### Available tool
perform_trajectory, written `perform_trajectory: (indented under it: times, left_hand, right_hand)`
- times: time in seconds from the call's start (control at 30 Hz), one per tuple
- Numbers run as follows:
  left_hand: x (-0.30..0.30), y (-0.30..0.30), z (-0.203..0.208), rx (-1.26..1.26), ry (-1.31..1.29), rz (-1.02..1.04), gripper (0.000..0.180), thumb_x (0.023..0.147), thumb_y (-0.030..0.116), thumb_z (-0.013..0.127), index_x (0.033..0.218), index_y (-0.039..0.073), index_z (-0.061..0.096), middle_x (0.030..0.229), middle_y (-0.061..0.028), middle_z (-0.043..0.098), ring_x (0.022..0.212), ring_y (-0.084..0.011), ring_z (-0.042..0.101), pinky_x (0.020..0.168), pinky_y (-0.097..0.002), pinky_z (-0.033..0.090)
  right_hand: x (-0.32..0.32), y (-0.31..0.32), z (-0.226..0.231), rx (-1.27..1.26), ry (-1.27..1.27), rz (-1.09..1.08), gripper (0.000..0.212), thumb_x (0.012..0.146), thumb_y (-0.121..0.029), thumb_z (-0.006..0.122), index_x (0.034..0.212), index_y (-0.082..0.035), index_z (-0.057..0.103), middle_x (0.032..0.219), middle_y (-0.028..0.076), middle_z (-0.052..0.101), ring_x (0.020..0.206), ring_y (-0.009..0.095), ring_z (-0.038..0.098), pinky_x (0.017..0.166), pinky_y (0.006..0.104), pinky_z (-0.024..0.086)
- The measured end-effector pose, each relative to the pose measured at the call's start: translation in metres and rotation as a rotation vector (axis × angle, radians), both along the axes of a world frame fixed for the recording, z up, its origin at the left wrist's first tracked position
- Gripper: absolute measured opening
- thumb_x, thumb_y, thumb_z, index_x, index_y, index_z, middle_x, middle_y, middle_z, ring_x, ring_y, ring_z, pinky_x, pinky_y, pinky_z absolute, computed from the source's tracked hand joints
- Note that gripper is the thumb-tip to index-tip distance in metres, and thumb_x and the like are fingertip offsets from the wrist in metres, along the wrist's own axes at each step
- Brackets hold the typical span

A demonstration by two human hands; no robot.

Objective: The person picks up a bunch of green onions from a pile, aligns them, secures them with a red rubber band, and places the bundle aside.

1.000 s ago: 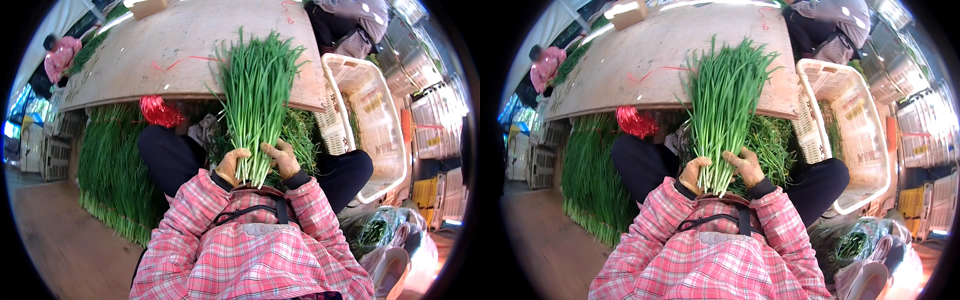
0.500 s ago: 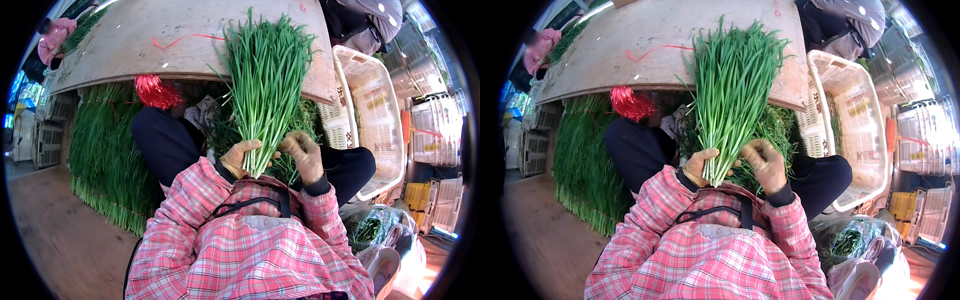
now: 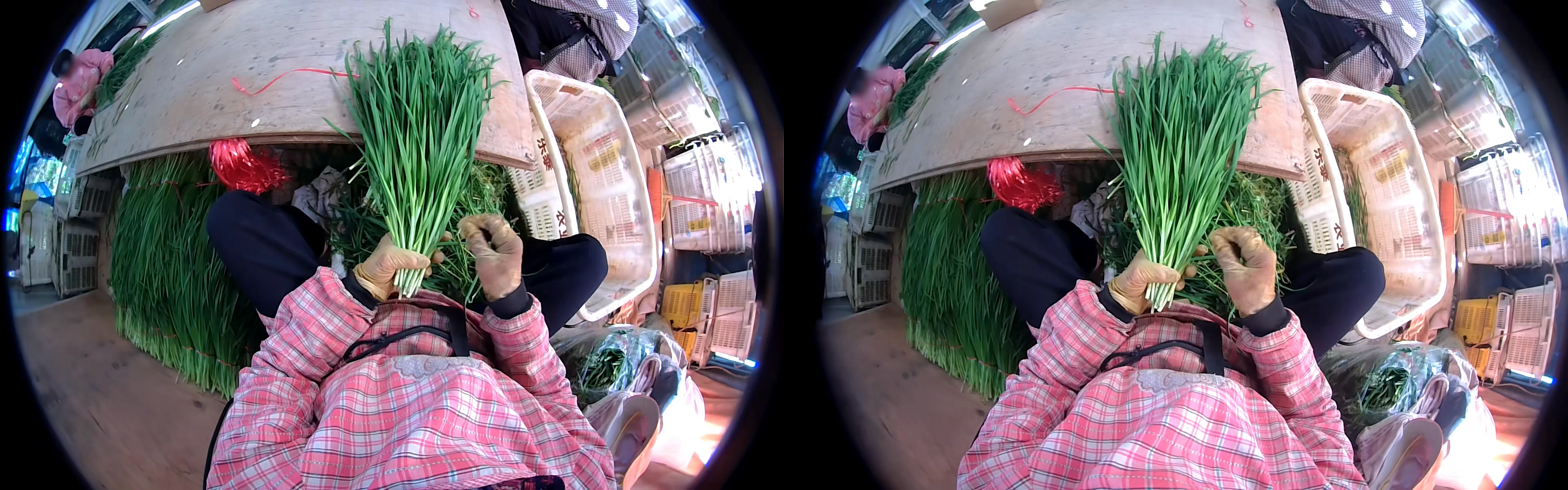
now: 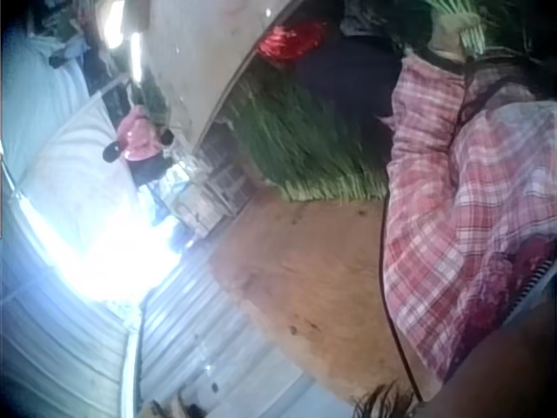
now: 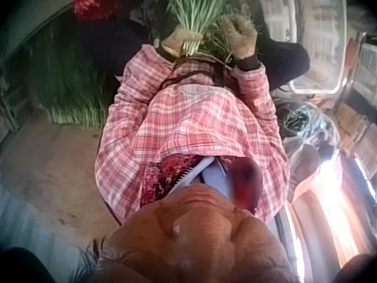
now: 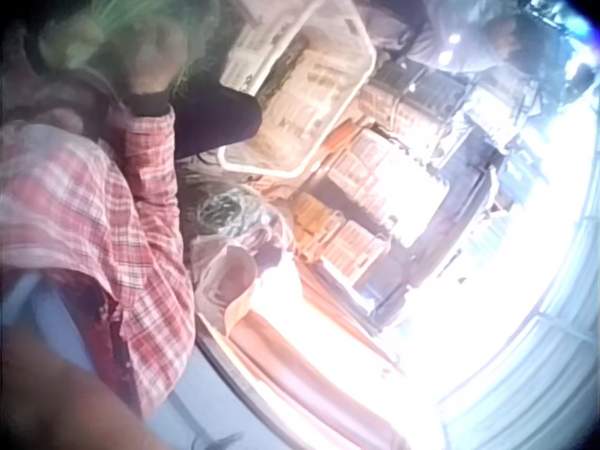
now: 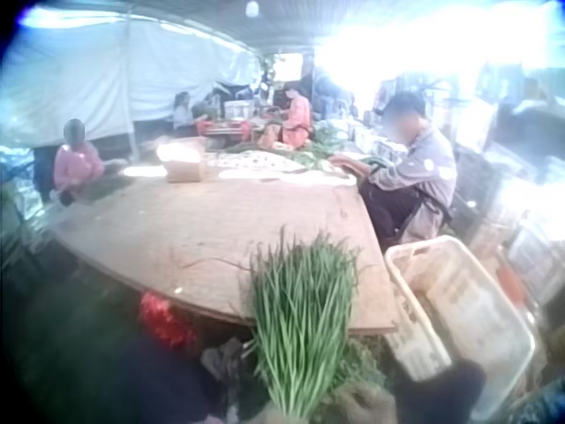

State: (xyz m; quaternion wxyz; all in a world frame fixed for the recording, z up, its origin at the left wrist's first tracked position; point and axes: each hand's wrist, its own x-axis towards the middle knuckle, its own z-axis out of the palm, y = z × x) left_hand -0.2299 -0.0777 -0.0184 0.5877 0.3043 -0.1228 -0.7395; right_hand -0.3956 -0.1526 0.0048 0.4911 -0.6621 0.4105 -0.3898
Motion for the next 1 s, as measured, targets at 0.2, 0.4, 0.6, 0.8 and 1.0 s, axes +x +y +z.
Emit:
perform_trajectory:
  times: [0.2,0.4,0.6,0.8,1.0]
  left_hand:
    - [0.004,0.004,-0.023,-0.012,-0.036,-0.083,0.054,0.066,0.002,0.069,0.117,0.002,0.053,0.095,-0.0076,0.064,0.078,-0.0158,0.062,0.065,-0.0257,0.052]
    - [0.002,0.000,-0.006,-0.045,0.000,-0.037,0.054,0.065,-0.001,0.067,0.118,0.000,0.053,0.105,-0.0125,0.062,0.081,-0.0176,0.063,0.063,-0.0276,0.054]
    - [0.003,0.000,-0.010,-0.026,-0.009,-0.067,0.055,0.066,-0.001,0.066,0.119,-0.001,0.051,0.112,-0.0121,0.060,0.083,-0.0165,0.063,0.068,-0.0258,0.054]
    - [0.002,0.003,-0.024,0.011,-0.051,-0.053,0.047,0.065,0.000,0.067,0.111,0.001,0.057,0.087,-0.0077,0.063,0.069,-0.0172,0.062,0.061,-0.0287,0.052]
    - [0.005,0.002,-0.007,-0.051,-0.004,-0.057,0.055,0.066,0.000,0.068,0.119,0.000,0.052,0.110,-0.0102,0.061,0.080,-0.0145,0.061,0.065,-0.0248,0.051]
  right_hand:
    - [0.010,0.010,0.007,-0.443,0.337,0.256,0.020,0.076,-0.008,0.071,0.094,-0.003,0.062,0.077,0.008,0.060,0.063,0.015,0.059,0.058,0.0254,0.049]
    - [0.008,-0.017,-0.020,-0.421,0.033,0.008,0.011,0.079,0.005,0.061,0.086,-0.003,0.059,0.075,0.007,0.059,0.066,0.013,0.058,0.061,0.0252,0.048]
    - [-0.018,-0.021,-0.002,-0.259,0.232,0.062,0.019,0.077,-0.009,0.071,0.092,-0.002,0.062,0.076,0.009,0.062,0.065,0.016,0.059,0.059,0.0278,0.048]
    - [0.018,0.010,-0.008,-0.432,0.451,0.144,0.019,0.075,-0.022,0.069,0.082,-0.006,0.061,0.073,0.009,0.061,0.064,0.028,0.061,0.054,0.0367,0.047]
    - [0.000,-0.007,0.018,-0.142,0.111,-0.109,0.012,0.074,-0.002,0.067,0.083,-0.003,0.059,0.073,0.009,0.060,0.060,0.022,0.060,0.056,0.0308,0.048]
